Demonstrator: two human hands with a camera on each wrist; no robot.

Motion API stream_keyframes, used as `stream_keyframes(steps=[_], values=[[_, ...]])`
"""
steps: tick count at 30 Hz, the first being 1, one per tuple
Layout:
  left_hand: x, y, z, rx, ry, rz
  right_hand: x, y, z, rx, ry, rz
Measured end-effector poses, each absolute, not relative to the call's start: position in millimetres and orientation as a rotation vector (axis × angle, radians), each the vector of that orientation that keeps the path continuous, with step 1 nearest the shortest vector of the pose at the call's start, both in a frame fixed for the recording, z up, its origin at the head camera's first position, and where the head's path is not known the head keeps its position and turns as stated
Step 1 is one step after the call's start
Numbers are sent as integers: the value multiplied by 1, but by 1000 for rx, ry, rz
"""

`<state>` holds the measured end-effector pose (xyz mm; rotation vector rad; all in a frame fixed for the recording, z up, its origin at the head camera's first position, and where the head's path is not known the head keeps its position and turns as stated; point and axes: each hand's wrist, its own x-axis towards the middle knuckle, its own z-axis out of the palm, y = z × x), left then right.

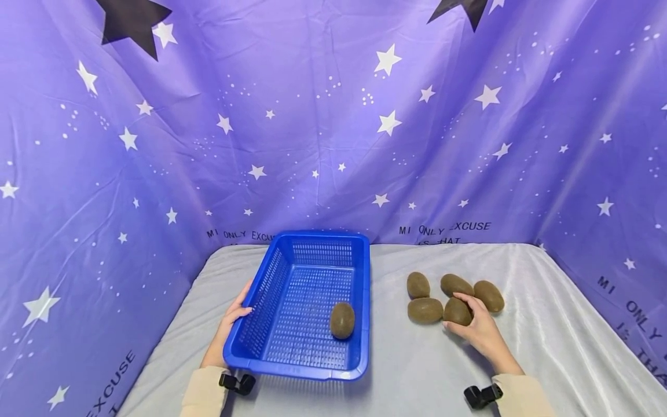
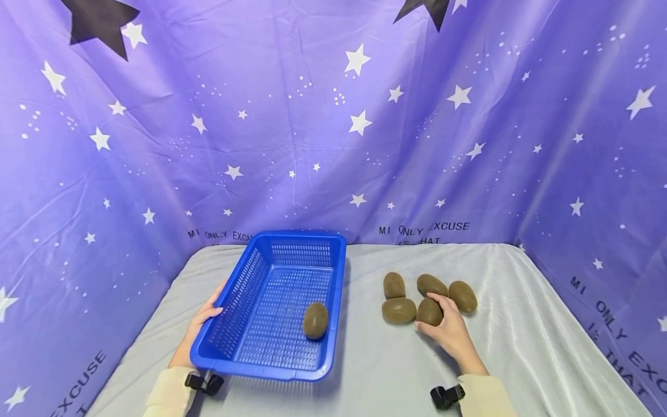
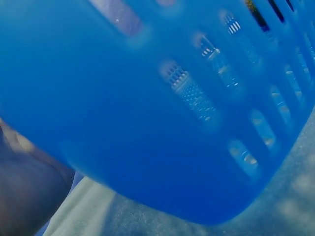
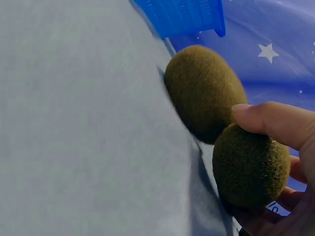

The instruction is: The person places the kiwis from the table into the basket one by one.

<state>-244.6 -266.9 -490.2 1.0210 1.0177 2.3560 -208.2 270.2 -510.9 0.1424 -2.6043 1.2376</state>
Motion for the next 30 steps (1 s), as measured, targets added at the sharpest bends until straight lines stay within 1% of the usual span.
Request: stream_keyframes(steps=[9,24,27,30], values=[[-245,-267,-490,1016,1021,2360,-208,258,-497,189,-2532,1230],[-244,-267,-491,1028,1008,2358,-218,233,-477,214,-2511,1263],[-241,-266,-489,958,982,2371,-221,226,-471,239,-2504,1280],[-236,-267,-485,794,1016,2393,-224,216,-465,263,-2511,1338]])
